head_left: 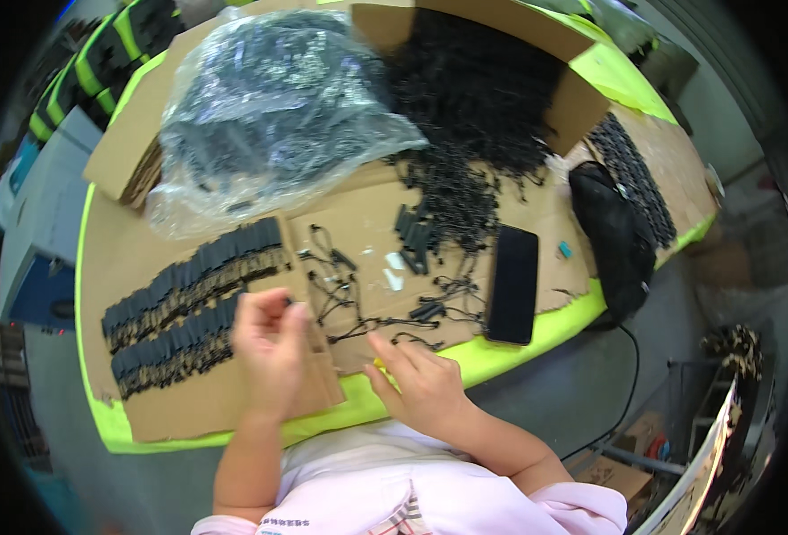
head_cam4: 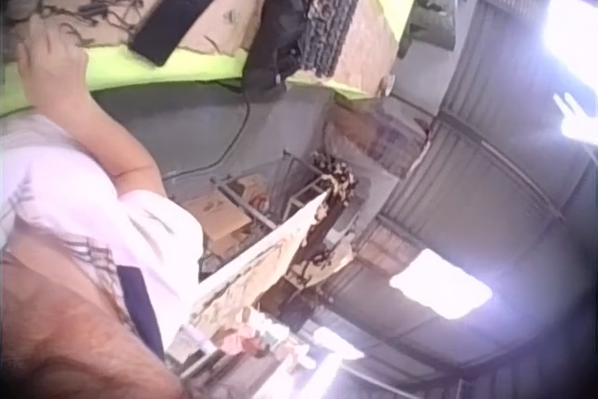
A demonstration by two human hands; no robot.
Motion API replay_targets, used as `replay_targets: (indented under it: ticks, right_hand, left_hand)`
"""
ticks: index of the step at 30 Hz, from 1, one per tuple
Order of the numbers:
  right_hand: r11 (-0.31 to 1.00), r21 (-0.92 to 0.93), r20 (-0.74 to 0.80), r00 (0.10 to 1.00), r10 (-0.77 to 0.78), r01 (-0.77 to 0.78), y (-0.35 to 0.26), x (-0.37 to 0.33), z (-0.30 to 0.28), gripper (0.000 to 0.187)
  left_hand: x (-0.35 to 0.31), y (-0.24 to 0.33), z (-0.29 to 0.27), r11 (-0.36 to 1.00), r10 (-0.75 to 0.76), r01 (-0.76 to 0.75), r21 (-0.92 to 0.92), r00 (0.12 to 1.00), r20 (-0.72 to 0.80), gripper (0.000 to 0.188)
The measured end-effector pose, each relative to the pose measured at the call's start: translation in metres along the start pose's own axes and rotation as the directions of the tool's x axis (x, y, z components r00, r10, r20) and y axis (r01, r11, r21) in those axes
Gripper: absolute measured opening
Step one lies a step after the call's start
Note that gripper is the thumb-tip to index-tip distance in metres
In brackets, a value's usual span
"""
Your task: Assembling small black components onto wire loops using a hand tool.
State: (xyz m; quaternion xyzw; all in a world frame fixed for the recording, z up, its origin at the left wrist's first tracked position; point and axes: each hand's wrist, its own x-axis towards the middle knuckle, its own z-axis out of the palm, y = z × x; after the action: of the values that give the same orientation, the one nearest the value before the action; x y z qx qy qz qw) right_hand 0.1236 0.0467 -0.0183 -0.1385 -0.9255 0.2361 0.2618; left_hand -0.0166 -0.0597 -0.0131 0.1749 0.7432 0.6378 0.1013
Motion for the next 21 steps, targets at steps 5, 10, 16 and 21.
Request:
replay_targets:
  ticks: [5,10,16,21]
  right_hand:
    - [0.995,0.054,-0.041,0.996,0.084,-0.082,0.031,-0.001,-0.013,0.026]
    - [0.926,-0.27,-0.104,0.964,0.244,-0.264,0.077,0.01,-0.033,0.021]
    - [0.933,-0.3,-0.024,0.979,0.202,-0.199,0.096,0.016,-0.031,0.013]
    - [0.823,0.35,-0.078,0.861,0.502,-0.448,0.099,0.01,-0.031,0.011]
  left_hand:
    - [0.036,-0.004,-0.044,0.624,0.048,-0.092,0.776,0.996,0.08,0.017]
    - [0.032,-0.006,-0.019,0.391,0.36,-0.293,0.872,0.921,0.148,0.021]
    - [0.001,-0.001,0.055,0.658,0.405,-0.694,0.294,0.654,0.639,0.014]
    - [0.002,-0.001,0.09,0.6,0.271,-0.702,0.383,0.629,0.729,0.009]
